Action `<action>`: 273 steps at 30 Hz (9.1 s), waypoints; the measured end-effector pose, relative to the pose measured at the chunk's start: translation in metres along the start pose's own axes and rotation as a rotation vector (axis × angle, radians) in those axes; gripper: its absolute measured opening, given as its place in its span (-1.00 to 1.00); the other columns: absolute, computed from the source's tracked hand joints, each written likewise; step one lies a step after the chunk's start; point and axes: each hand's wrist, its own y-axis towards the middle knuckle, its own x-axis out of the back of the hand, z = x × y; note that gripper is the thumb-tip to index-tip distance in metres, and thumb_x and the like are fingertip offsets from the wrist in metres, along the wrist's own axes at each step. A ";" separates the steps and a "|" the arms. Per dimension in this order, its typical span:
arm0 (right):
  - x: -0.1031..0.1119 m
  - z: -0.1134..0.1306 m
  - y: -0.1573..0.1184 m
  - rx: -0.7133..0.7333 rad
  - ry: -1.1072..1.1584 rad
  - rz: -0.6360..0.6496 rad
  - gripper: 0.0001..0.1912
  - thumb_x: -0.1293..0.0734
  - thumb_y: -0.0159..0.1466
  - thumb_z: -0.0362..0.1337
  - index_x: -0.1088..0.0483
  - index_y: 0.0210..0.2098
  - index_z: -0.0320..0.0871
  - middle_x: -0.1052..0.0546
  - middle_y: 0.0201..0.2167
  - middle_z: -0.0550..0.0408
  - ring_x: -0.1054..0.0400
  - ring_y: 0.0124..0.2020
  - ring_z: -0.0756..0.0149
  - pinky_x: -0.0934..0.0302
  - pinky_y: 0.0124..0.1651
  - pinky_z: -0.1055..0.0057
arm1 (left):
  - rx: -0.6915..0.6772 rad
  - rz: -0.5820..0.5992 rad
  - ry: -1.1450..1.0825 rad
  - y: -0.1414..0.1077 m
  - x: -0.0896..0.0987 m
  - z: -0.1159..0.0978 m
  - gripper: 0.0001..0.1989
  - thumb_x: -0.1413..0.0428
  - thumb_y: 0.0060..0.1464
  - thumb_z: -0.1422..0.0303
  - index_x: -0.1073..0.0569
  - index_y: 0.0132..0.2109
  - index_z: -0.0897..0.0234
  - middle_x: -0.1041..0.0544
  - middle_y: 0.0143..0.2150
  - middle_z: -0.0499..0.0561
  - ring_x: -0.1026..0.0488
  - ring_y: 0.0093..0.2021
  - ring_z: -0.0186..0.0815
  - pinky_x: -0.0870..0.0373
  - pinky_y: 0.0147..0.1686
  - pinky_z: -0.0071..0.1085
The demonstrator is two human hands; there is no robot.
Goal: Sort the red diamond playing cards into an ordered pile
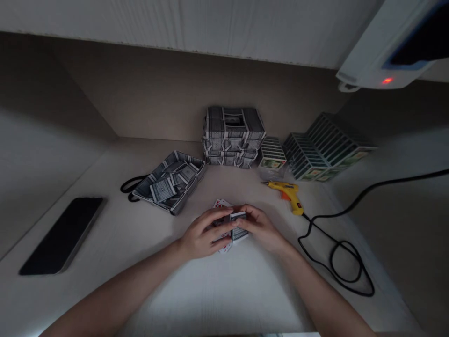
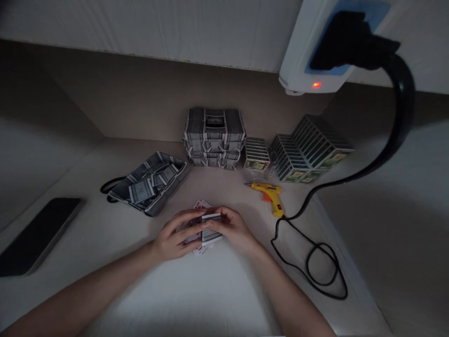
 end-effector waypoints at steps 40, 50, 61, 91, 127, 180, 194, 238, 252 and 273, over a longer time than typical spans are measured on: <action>0.003 -0.006 0.002 -0.354 0.410 0.052 -0.77 -0.44 -0.03 -0.31 -0.43 -0.38 -0.26 -0.49 -0.48 0.12 -0.33 -0.48 0.45 -0.18 -0.39 0.51 | 0.157 0.041 -0.201 0.001 0.001 0.000 -0.63 -0.05 0.02 0.49 -0.27 0.01 0.23 -0.27 0.03 0.15 -0.25 0.05 -0.23 -0.32 -0.02 -0.21; -0.001 -0.010 0.003 -0.173 0.144 -0.219 -0.63 -0.49 -0.18 -0.25 -0.18 -0.61 -0.19 -0.30 -0.67 0.29 -0.17 -0.62 0.51 -0.04 -0.55 0.54 | 0.191 0.045 -0.223 0.002 0.002 0.002 -0.64 -0.16 -0.08 0.45 -0.32 -0.08 0.26 -0.28 0.01 0.14 -0.26 0.04 -0.21 -0.28 0.00 -0.21; -0.004 -0.008 -0.004 0.371 -0.220 -0.292 -0.77 -0.40 0.00 -0.34 -0.21 -0.58 -0.14 -0.49 -0.20 -0.03 -0.37 -0.16 0.20 -0.21 -0.13 0.25 | 0.376 0.001 -0.309 0.003 -0.002 0.007 -0.55 -0.15 -0.07 0.47 -0.27 0.01 0.21 -0.36 -0.02 0.13 -0.30 0.02 -0.22 -0.29 -0.02 -0.18; -0.003 -0.006 -0.002 -0.041 0.084 -0.041 -0.59 -0.29 0.11 -0.05 -0.36 -0.12 -0.13 -0.47 -0.18 -0.01 -0.37 -0.22 0.28 -0.27 -0.17 0.30 | 0.103 0.020 -0.013 0.003 -0.001 0.007 -0.55 0.00 0.01 0.59 -0.29 0.03 0.08 -0.34 0.04 0.04 -0.26 0.08 -0.25 -0.30 -0.01 -0.18; -0.004 0.006 -0.005 -0.217 0.349 0.111 -0.63 -0.36 0.06 -0.20 -0.40 -0.14 -0.20 -0.52 -0.30 0.00 -0.40 -0.29 0.28 -0.28 -0.25 0.35 | 0.203 0.144 -0.171 0.008 0.008 0.005 -0.42 -0.18 -0.11 0.23 -0.22 0.08 0.21 -0.37 0.03 0.19 -0.32 0.03 -0.15 -0.30 -0.02 -0.15; -0.012 -0.020 -0.011 0.214 -0.618 -0.036 -0.64 -0.16 0.23 -0.20 -0.26 0.00 -0.16 -0.47 -0.44 0.10 -0.32 -0.48 0.39 -0.23 -0.42 0.51 | 0.283 0.099 0.096 0.001 -0.003 0.001 -0.41 -0.10 -0.03 0.37 -0.12 0.17 0.22 -0.26 0.03 0.16 -0.28 0.02 -0.19 -0.34 -0.03 -0.23; -0.014 -0.015 -0.004 -0.040 -0.020 0.020 -0.73 -0.30 0.10 -0.10 -0.36 -0.39 -0.22 -0.39 -0.50 0.15 -0.28 -0.50 0.43 -0.24 -0.42 0.48 | 0.289 0.084 0.067 0.006 -0.002 -0.001 -0.38 -0.14 -0.08 0.34 -0.14 0.15 0.21 -0.28 -0.03 0.14 -0.28 -0.02 -0.21 -0.31 -0.06 -0.25; -0.025 -0.021 -0.006 0.037 -0.015 -0.029 -0.59 -0.11 0.19 0.08 -0.22 -0.44 -0.16 -0.42 -0.68 0.20 -0.30 -0.70 0.44 -0.21 -0.59 0.51 | 0.431 0.130 0.037 -0.006 -0.006 -0.003 -0.59 0.17 0.13 0.34 -0.05 0.12 0.36 -0.45 -0.17 0.15 -0.43 -0.25 -0.25 -0.37 -0.28 -0.32; -0.029 -0.028 -0.005 0.026 -0.112 -0.179 -0.66 -0.18 0.16 0.00 -0.17 -0.52 -0.15 -0.21 -0.78 0.33 -0.03 -0.81 0.57 0.05 -0.77 0.61 | 0.517 0.051 -0.170 -0.005 -0.007 -0.004 -0.83 0.09 0.10 0.35 -0.21 -0.15 0.30 -0.45 -0.50 -0.04 -0.40 -0.56 -0.39 -0.28 -0.58 -0.50; -0.020 -0.028 -0.009 0.283 -0.426 -0.217 -0.81 -0.21 0.19 -0.19 -0.35 -0.31 -0.16 -0.36 -0.64 0.19 -0.18 -0.66 0.49 -0.07 -0.60 0.56 | 0.411 -0.079 -0.006 -0.010 -0.007 0.002 -0.90 0.03 0.07 0.37 -0.25 -0.40 0.26 -0.37 -0.65 -0.13 -0.31 -0.65 -0.44 -0.21 -0.62 -0.52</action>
